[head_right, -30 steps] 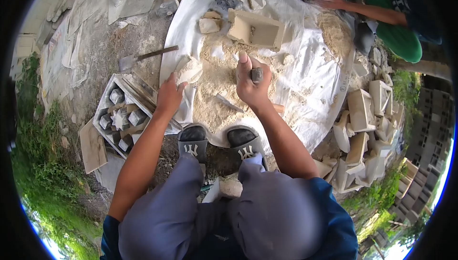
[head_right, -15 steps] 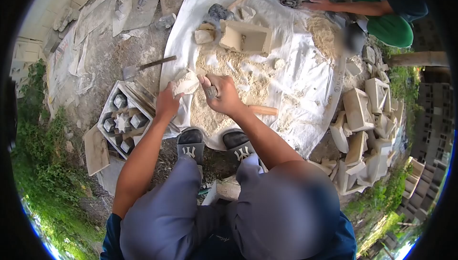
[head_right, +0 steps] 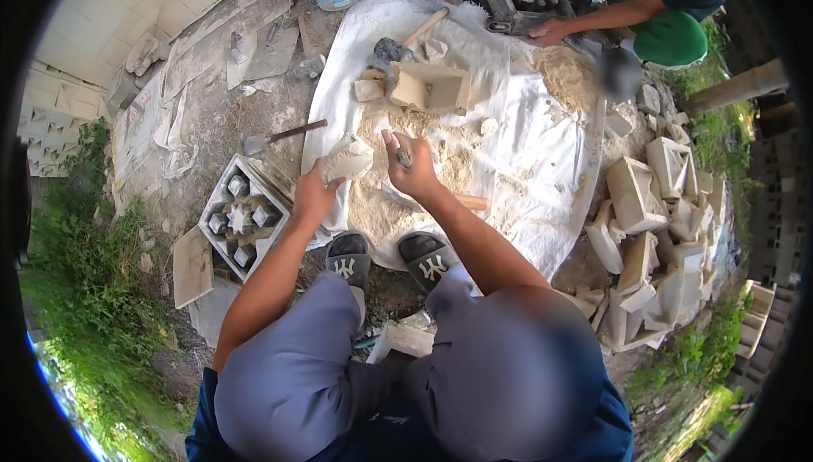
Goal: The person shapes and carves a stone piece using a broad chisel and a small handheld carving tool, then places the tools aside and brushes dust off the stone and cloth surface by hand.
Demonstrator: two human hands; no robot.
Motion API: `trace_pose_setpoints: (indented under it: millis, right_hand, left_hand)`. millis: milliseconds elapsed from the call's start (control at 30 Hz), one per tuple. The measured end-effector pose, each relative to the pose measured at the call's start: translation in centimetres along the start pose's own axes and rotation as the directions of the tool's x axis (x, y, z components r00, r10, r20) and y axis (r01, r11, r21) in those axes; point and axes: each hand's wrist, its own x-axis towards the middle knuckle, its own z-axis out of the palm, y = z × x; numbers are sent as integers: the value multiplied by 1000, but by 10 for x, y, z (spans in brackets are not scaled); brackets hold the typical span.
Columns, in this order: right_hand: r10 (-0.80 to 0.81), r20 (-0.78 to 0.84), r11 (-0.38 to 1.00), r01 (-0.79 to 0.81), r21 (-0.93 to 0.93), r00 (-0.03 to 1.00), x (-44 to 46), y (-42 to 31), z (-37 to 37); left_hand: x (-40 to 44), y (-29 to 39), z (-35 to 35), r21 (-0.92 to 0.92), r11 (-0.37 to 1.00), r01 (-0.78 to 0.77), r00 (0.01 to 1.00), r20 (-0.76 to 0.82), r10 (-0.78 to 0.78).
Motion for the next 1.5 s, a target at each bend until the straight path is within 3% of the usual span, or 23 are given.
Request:
trace_pose_setpoints:
  millis: [200,333,400,467,600,667,733,800,900,933,1033,1200,1367,1433,1500]
  right_hand:
    - [-140,20,989,141,-37,990,-10,-3,-1]
    - [-53,-41,998,52,-33,998,-11,-1,-13]
    - [-84,-96,996,80,-51,992,-6,15,-15]
    - [56,-137,997,-47,69,989,-3,23,-19]
    - [143,-169,971,-106,213,975,5,19,-22]
    - [154,-135,969,-123,213,979,6,20,-21]
    - [120,0,975,-118,190,993,7,17,-21]
    - [162,68,982,-167,85,985,18,13,-27]
    - [320,262,942,-336,14,910,40,-6,-31]
    - [326,261,941,-340,7,909,44,-6,-31]
    - [346,508,933,-346,-99,789,58,-8,-35]
    - [347,484,938,-291,-189,804,55,-12,-34]
    - [304,270,939,-336,78,913,50,17,-50]
    - [299,118,919,-319,230,947,49,31,-61]
    - [293,32,901,-287,325,956,49,40,-70]
  left_hand:
    - [-10,16,-10,40,999,-18,1000,5,18]
    - [5,17,12,25,999,26,999,30,-26]
    - [13,18,25,21,998,67,994,82,-68]
    - [20,16,35,-5,999,52,993,106,-52]
    - [25,11,44,-28,999,39,982,187,-33]
    - [27,8,43,-41,998,43,978,208,-33]
    - [25,-1,45,-1,1000,18,968,252,-17]
    - [23,-14,51,-24,1000,-3,967,255,9]
    - [18,-35,62,-63,998,-11,963,268,27]
    - [16,-39,65,-82,997,2,960,278,21]
    - [13,-45,73,-103,994,-37,980,192,57]
    - [16,-45,70,-113,990,-84,972,209,106]
    - [11,-49,86,-136,991,6,965,261,30]
    - [16,-51,93,-160,982,-98,980,155,123]
    - [18,-52,90,-145,988,-60,968,233,93]
